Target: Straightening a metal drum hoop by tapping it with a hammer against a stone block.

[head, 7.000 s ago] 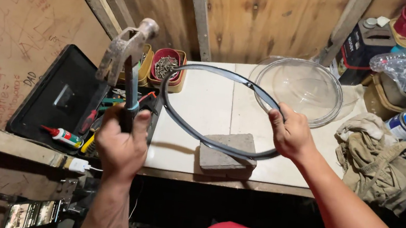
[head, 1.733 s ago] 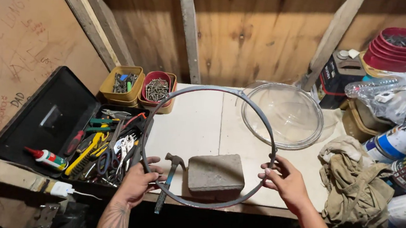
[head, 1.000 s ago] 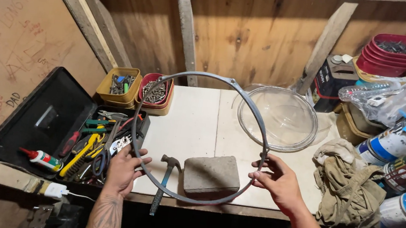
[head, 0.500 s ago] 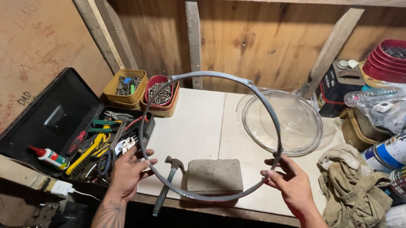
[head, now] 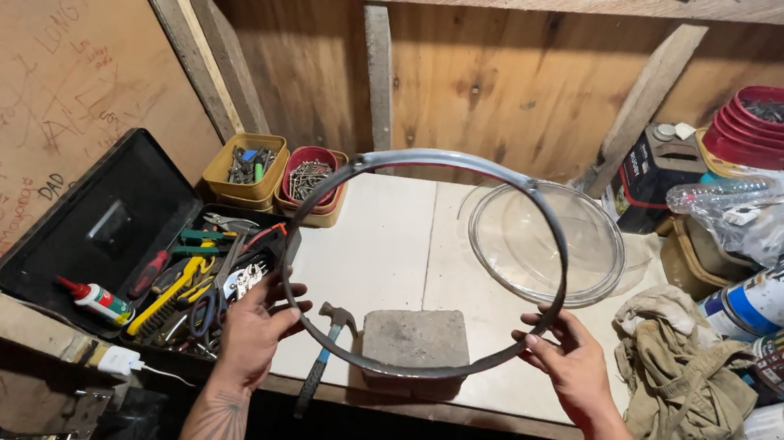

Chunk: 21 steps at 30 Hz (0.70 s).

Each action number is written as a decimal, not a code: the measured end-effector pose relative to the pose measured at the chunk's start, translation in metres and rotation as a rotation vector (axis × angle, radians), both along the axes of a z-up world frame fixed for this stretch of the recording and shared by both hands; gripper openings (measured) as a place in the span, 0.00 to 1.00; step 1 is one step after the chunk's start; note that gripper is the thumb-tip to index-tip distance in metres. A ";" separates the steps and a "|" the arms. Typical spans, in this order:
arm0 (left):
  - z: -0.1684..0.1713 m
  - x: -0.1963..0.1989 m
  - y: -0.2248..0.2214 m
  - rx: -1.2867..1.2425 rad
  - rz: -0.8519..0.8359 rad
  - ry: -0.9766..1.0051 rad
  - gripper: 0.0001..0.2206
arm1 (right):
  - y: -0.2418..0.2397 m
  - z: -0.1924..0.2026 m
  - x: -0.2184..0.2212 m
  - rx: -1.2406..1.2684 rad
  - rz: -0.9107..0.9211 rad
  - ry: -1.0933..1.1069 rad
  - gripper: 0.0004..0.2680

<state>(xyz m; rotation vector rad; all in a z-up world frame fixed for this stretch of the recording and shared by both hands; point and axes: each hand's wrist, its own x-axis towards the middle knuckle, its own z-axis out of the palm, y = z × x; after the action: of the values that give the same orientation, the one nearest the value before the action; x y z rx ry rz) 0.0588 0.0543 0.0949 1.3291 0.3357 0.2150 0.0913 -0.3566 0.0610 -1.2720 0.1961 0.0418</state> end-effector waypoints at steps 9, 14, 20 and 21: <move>0.040 -0.012 -0.019 0.300 -0.183 -0.102 0.24 | -0.014 -0.019 0.002 0.042 -0.059 0.065 0.15; 0.019 0.004 -0.009 0.181 -0.082 -0.062 0.26 | -0.010 -0.004 -0.007 -0.016 -0.055 0.062 0.15; 0.014 0.002 0.015 0.194 0.007 0.150 0.18 | 0.001 0.010 -0.017 -0.052 0.021 -0.028 0.21; 0.010 0.001 0.017 0.196 0.006 0.151 0.18 | 0.002 0.016 -0.019 -0.050 0.020 -0.027 0.21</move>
<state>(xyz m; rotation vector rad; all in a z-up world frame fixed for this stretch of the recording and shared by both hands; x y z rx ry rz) 0.0601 0.0711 0.1051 1.5426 0.4549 0.1557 0.0718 -0.3544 0.0769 -1.3242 0.1615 0.0369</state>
